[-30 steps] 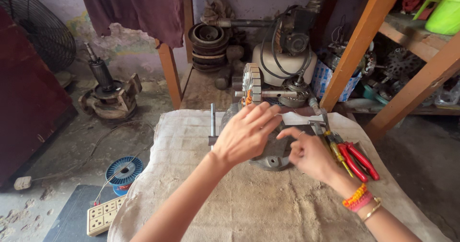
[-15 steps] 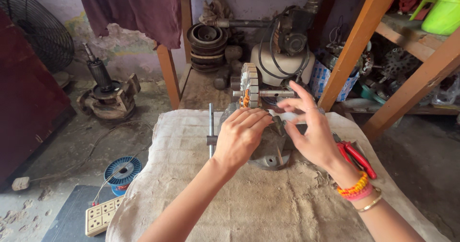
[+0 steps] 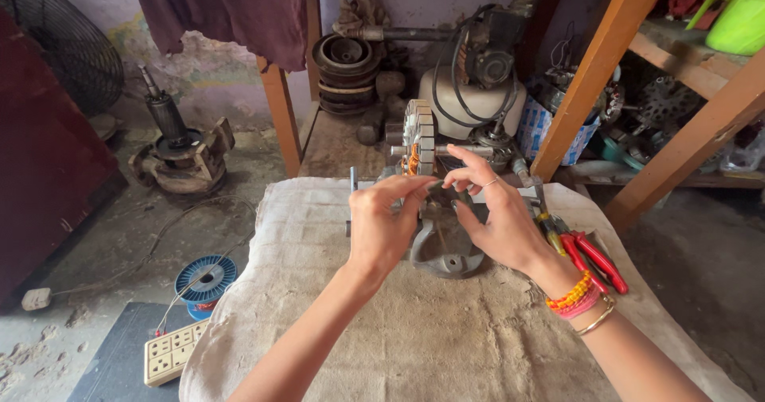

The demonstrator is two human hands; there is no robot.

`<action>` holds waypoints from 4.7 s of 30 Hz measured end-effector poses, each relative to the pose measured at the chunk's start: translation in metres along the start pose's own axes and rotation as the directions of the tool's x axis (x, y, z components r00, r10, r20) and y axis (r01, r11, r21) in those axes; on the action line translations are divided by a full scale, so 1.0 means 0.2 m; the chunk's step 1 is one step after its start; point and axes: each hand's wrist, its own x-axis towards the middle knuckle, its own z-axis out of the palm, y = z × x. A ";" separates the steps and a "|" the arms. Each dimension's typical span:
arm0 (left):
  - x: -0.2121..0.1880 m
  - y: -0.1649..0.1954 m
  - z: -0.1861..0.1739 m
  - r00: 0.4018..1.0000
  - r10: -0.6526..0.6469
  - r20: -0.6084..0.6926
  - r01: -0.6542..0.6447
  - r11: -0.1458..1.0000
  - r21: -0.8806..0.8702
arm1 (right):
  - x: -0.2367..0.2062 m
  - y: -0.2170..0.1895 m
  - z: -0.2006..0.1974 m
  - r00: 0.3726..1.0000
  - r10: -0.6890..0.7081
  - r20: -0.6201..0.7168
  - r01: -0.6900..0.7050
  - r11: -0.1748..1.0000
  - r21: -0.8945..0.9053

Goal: The person winds copper wire around the slots of a motor stator held in a bench vise. They use a screwdriver to guide and pack the wire into the slots, then continue winding by hand, repeating the process across multiple slots.

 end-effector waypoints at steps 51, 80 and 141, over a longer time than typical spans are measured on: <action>0.11 -0.17 -0.03 0.962 -0.261 -0.080 0.268 0.959 0.092 | 0.05 0.04 0.01 0.963 -0.225 -0.146 0.171 0.935 -0.312; 0.17 -0.52 -0.12 0.530 -0.783 0.324 0.505 -0.015 -0.863 | 0.06 0.02 0.07 0.947 0.088 -0.308 -0.028 0.980 0.195; 0.06 -0.11 -0.09 0.976 0.192 0.101 -0.216 0.911 0.352 | 0.21 0.16 0.06 0.881 -0.059 -0.470 -0.078 0.961 -0.267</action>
